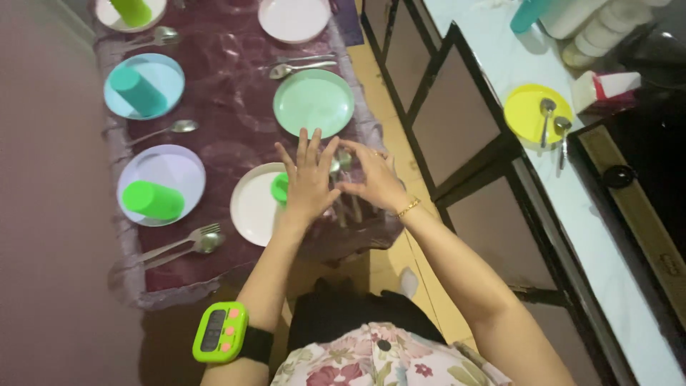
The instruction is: The person stacks and unstacks plastic cups, moving them from a kitchen counter to plates on a dining table and then back again.
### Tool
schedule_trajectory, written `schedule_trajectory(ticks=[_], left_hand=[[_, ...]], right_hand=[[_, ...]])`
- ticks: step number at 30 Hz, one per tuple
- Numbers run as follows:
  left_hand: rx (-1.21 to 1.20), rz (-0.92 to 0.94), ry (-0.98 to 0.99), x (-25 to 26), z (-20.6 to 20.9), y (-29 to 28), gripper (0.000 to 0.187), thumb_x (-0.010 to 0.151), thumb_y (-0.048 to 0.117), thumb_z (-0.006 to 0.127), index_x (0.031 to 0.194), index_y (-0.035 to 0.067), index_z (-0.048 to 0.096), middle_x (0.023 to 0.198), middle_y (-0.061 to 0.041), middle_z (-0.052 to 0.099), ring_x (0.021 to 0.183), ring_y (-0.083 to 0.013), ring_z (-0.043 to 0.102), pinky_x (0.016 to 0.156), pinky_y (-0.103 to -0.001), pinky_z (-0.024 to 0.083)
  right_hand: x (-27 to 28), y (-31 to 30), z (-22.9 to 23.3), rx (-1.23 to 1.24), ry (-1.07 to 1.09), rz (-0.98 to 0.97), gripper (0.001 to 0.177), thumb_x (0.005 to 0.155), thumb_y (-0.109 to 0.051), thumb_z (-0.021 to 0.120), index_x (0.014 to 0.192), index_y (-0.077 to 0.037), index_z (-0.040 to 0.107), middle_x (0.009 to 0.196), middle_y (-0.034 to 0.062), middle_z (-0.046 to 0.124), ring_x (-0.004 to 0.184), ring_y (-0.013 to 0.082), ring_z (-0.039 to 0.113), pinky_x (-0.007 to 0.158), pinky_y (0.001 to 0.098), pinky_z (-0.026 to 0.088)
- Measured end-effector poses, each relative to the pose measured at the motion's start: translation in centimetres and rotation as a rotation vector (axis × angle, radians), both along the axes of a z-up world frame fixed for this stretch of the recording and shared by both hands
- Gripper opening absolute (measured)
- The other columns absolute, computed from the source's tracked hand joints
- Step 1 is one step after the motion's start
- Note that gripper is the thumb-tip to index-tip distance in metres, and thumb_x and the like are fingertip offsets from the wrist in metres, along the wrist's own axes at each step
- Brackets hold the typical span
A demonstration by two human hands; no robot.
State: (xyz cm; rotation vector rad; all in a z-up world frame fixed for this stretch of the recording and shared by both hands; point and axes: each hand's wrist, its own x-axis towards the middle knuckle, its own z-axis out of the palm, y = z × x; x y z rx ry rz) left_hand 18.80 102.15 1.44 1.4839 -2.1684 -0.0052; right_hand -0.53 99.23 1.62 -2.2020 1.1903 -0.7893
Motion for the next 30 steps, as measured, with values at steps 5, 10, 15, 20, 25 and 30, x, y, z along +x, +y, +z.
schedule_trajectory(ticks=[5,10,15,20,25,30], left_hand=[[0.045,-0.050,0.043,-7.7,-0.4,-3.5,0.104,0.064,0.033,0.088,0.154,0.017,0.038,0.163,-0.018,0.027,0.155,-0.0418,0.013,0.116,-0.077,-0.007],[0.029,-0.105,0.070,-15.9,-1.2,-6.3,0.094,0.069,0.032,0.087,0.150,0.015,0.043,0.161,-0.018,0.032,0.155,-0.0409,0.019,0.117,-0.078,-0.007],[0.071,-0.161,0.171,-23.1,-4.0,-8.5,0.082,0.074,0.031,0.083,0.147,0.015,0.048,0.159,-0.019,0.036,0.155,-0.0408,0.021,0.118,-0.077,-0.006],[0.205,-0.143,0.083,-28.4,-4.5,-10.4,0.075,0.072,0.032,0.084,0.138,0.015,0.053,0.155,-0.016,0.038,0.152,-0.0380,0.021,0.110,-0.081,-0.010],[0.207,-0.173,0.037,-30.4,-5.1,-12.5,0.071,0.073,0.034,0.084,0.136,0.017,0.055,0.154,-0.016,0.041,0.153,-0.0382,0.020,0.110,-0.083,-0.009],[0.266,-0.166,-0.018,-31.5,-5.9,-17.5,0.072,0.070,0.034,0.086,0.133,0.017,0.056,0.153,-0.015,0.042,0.151,-0.0391,0.022,0.107,-0.085,-0.007]], right_hand=[[-8.0,-2.6,0.5,-0.028,0.021,-0.044,0.086,0.077,-0.035,0.084,0.150,-0.016,0.043,0.144,0.0075,0.059,0.136,0.0254,0.052,0.114,0.0476,0.022],[-16.3,-4.5,1.1,-0.034,0.034,-0.121,0.084,0.076,-0.037,0.084,0.148,-0.014,0.046,0.138,0.0088,0.060,0.134,0.0256,0.051,0.113,0.0452,0.023],[-23.6,-6.2,-0.7,0.054,0.035,-0.166,0.085,0.078,-0.039,0.083,0.151,-0.016,0.045,0.138,0.0068,0.061,0.132,0.0227,0.053,0.114,0.0445,0.024],[-28.4,-7.6,-2.3,0.045,0.075,-0.216,0.088,0.075,-0.042,0.084,0.150,-0.018,0.045,0.137,0.0077,0.061,0.132,0.0230,0.053,0.110,0.0459,0.025],[-30.7,-9.3,-3.5,0.152,0.065,-0.250,0.085,0.078,-0.044,0.083,0.149,-0.018,0.044,0.138,0.0089,0.061,0.135,0.0236,0.051,0.110,0.0465,0.025],[-31.7,-13.9,-4.9,0.163,0.049,-0.220,0.083,0.079,-0.044,0.081,0.149,-0.018,0.044,0.138,0.0084,0.060,0.134,0.0220,0.053,0.111,0.0459,0.027]])
